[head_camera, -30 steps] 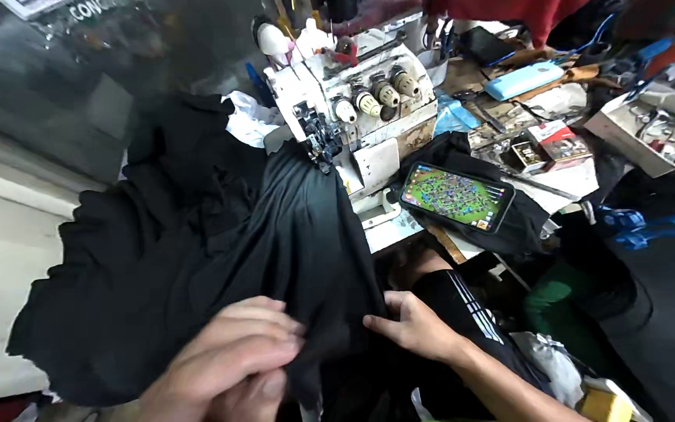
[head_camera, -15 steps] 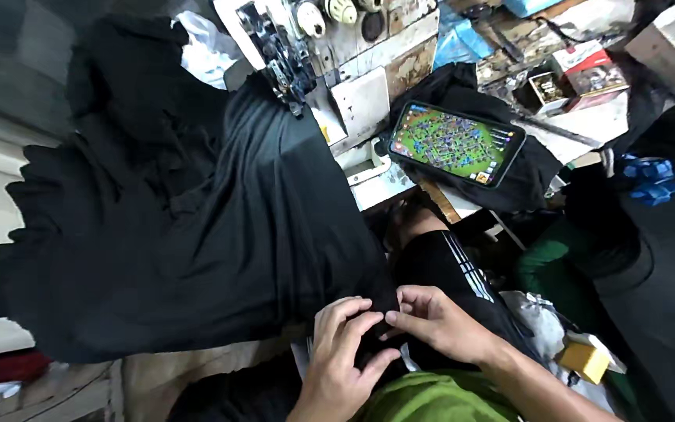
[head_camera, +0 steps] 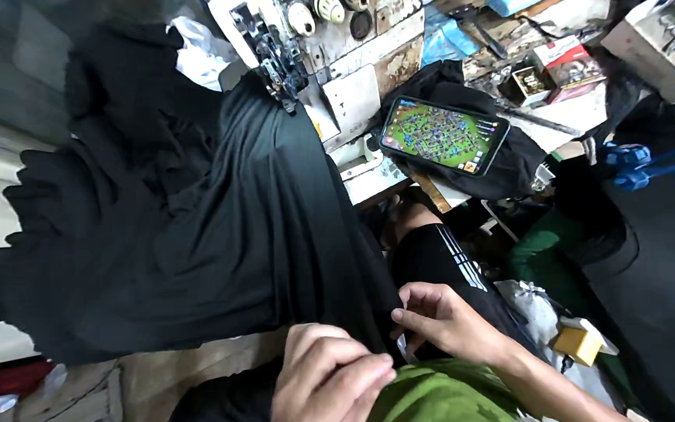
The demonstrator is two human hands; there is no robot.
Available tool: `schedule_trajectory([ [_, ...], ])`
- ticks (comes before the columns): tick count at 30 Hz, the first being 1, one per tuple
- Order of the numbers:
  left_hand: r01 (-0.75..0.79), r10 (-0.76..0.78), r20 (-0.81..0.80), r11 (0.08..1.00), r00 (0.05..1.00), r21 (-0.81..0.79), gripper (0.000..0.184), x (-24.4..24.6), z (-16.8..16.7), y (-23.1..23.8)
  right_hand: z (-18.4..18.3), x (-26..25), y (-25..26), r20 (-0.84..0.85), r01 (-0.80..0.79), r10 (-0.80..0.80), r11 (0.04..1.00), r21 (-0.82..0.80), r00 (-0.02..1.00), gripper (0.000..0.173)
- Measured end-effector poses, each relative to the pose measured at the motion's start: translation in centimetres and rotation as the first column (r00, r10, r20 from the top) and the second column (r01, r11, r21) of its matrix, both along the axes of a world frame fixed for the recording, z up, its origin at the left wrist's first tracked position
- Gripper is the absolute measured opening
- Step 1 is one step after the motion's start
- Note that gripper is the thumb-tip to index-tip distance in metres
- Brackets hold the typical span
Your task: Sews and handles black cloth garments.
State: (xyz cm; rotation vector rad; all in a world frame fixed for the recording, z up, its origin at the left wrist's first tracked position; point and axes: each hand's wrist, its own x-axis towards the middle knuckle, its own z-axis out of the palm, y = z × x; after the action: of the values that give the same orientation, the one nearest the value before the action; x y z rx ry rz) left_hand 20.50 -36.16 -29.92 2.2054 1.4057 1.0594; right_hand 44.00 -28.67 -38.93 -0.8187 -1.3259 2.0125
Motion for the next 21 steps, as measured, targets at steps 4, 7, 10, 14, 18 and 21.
schedule_trajectory([
  [4,-0.036,0.037,0.030,0.998,0.999,-0.045,0.016,1.4,-6.0,1.1,-0.4,-0.5,-0.4,0.015,0.021,-0.021,0.999,-0.042,1.000,0.018],
  [7,0.007,-0.002,0.074,0.997,0.997,-0.074,0.018,0.0,-1.8,0.5,0.9,0.3,-0.7,0.011,-0.021,0.021,0.999,-0.031,1.000,0.016],
  [10,0.115,-0.116,0.100,0.993,0.988,0.014,0.013,-1.4,4.1,-1.5,3.0,1.9,-1.0,-0.014,-0.094,0.095,0.995,0.030,0.995,0.015],
  [14,0.008,-0.008,0.052,1.000,0.999,-0.005,0.014,1.5,-0.6,-1.0,2.4,2.1,-1.0,-0.032,-0.111,0.111,0.994,-0.005,0.993,0.015],
  [18,-0.094,0.097,0.071,0.995,0.993,-0.033,0.014,3.0,-7.7,0.5,1.5,1.7,-0.8,-0.001,-0.092,0.092,0.993,-0.067,0.996,0.017],
  [21,-0.098,0.100,0.082,0.995,0.992,-0.025,0.014,2.6,-5.7,0.0,1.7,1.9,-0.7,-0.009,-0.105,0.104,0.992,-0.063,0.994,0.017],
])
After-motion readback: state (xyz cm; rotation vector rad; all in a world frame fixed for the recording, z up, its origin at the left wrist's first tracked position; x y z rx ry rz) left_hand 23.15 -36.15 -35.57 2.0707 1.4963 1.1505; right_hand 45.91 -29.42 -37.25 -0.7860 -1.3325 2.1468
